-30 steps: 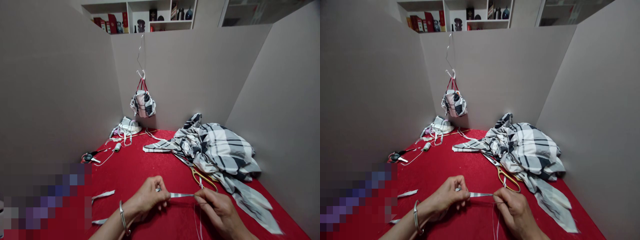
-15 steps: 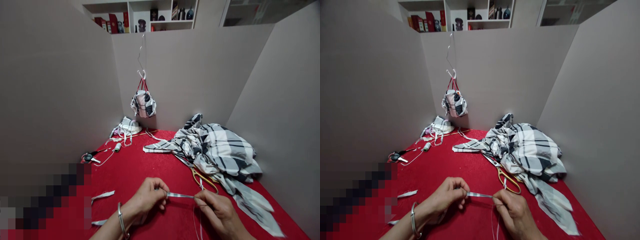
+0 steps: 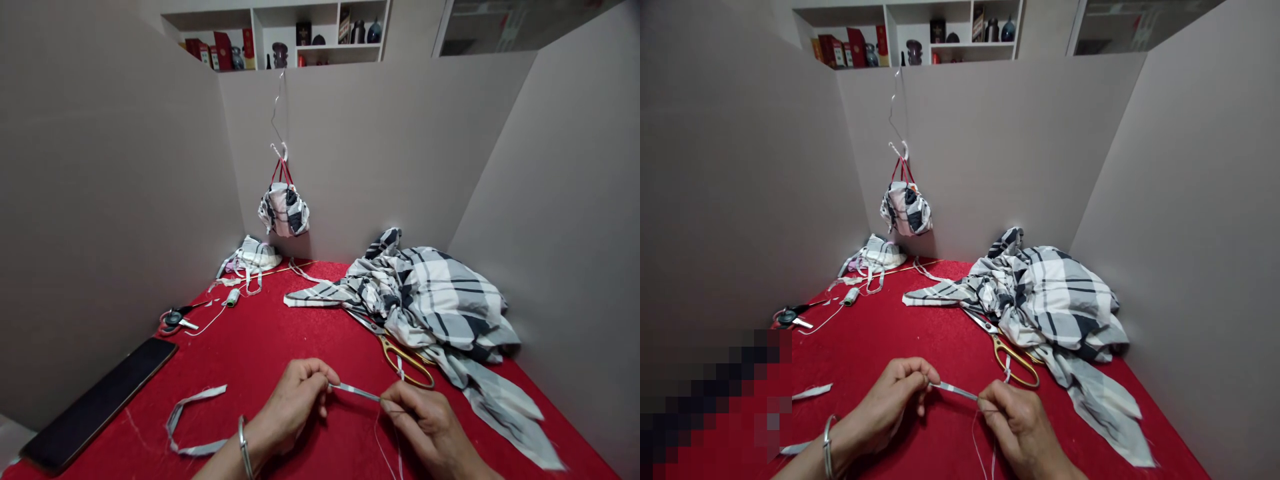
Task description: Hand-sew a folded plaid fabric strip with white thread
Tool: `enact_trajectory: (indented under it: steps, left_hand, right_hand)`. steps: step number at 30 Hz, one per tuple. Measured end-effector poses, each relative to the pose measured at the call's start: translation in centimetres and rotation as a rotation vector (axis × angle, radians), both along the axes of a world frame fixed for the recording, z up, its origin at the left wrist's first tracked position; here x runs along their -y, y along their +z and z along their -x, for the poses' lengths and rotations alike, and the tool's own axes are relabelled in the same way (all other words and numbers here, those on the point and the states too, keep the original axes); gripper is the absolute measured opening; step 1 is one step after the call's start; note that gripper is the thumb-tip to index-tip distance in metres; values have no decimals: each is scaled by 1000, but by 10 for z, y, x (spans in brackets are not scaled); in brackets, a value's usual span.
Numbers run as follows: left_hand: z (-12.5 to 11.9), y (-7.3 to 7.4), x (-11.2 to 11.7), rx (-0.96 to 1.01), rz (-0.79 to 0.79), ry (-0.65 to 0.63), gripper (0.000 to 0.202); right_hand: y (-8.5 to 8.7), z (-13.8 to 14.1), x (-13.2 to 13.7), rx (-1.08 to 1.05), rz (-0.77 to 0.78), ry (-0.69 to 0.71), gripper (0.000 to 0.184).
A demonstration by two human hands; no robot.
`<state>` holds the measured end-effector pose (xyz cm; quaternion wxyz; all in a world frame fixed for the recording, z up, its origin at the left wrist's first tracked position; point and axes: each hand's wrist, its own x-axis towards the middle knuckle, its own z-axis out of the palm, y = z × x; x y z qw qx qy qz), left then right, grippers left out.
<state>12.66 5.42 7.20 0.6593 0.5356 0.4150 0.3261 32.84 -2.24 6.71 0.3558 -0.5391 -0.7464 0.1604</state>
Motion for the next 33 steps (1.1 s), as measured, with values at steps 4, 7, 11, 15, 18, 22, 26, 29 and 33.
enact_trajectory:
  steps: [4,7,11,15,18,22,26,29,33]
  left_hand:
    - [3,2,1,-187,-131,-65,19]
    - [6,7,1,-306,-394,-89,11]
    - [8,12,-1,-359,-618,-114,10]
    - [7,8,-2,-300,-511,-117,10]
    - [6,5,-2,-217,-331,-94,10]
    - [5,5,-2,-129,-181,-36,13]
    - [3,8,-2,-56,-87,-26,20]
    - [1,6,-3,-16,-55,-24,23]
    - [3,3,-5,30,-57,-91,24]
  right_hand:
    - [0,-1,-1,-3,-8,-16,27]
    - [0,-2,-1,-2,-18,-19,27]
    - [0,-3,0,2,-16,-15,26]
    - [-1,-4,-1,-1,-16,-15,28]
    - [-1,-4,-1,-1,-5,-14,29]
    - [1,-5,-1,-3,-2,4,29]
    - [5,-4,0,-31,-13,20,27]
    - [7,-2,1,-57,-17,12,28]
    - [7,1,2,-76,0,2,30]
